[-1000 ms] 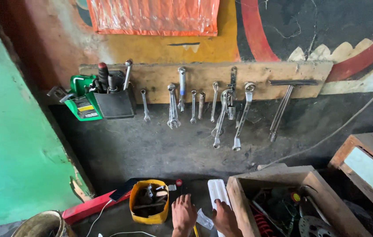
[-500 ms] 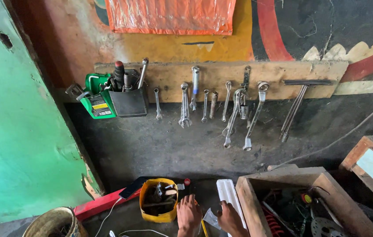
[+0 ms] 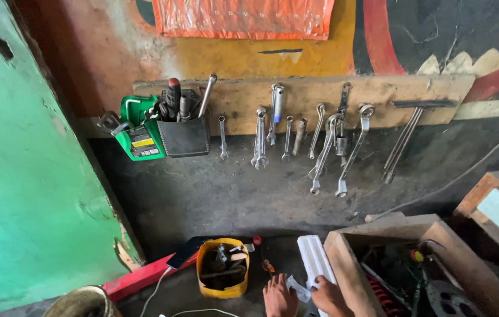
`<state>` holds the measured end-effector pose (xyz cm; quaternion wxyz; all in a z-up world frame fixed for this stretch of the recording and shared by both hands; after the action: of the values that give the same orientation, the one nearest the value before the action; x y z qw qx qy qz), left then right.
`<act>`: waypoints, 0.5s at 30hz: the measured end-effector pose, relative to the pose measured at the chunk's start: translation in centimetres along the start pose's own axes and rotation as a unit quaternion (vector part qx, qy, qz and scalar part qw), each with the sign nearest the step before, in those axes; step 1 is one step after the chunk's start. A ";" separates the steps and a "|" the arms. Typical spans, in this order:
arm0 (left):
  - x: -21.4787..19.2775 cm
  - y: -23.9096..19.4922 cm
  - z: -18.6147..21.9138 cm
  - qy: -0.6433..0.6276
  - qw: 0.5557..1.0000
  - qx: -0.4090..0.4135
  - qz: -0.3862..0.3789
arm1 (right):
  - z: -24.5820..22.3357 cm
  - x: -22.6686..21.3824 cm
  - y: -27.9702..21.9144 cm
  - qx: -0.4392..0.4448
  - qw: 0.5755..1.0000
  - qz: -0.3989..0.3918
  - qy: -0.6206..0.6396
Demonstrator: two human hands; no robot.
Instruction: Cleaning and inspecting a motorcycle engine cylinder block and selecting tools from a rack
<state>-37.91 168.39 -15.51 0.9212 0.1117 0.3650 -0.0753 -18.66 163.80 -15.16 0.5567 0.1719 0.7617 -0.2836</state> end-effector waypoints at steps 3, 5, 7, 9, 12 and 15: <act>2.6 0.4 -1.3 0.015 1.000 -0.001 0.001 | -3.3 -4.3 -3.6 0.000 0.991 -0.131 0.017; -0.5 0.4 -0.1 0.009 0.999 -0.012 -0.035 | -3.1 -2.9 -2.1 -0.020 0.994 -0.104 0.027; -2.5 1.5 -0.1 0.005 0.998 -0.029 -0.060 | -3.2 -1.7 0.0 -0.052 0.995 -0.077 0.037; -3.8 2.4 -1.3 0.014 0.999 -0.037 -0.015 | -2.6 -0.2 1.4 -0.085 0.994 -0.055 0.033; -4.7 3.4 -5.9 0.041 0.997 -0.052 0.049 | -2.1 1.7 3.7 -0.086 0.995 -0.022 0.041; -5.7 4.3 -11.6 0.085 0.988 -0.130 -0.004 | -3.4 1.9 4.1 -0.099 0.994 -0.029 0.033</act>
<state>-48.66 175.90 -19.12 0.8931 -0.0050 0.4493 -0.0211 -19.43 169.04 -17.16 0.5369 0.1029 0.8086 -0.2173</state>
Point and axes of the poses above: each hand's wrist, its own y-axis towards the middle knuckle, its own x-axis out of the palm, z = x × y, the point moved 3 cm from there along y, towards the middle knuckle, and after that the axes turned 1 degree about z, right-handed, at the moved point
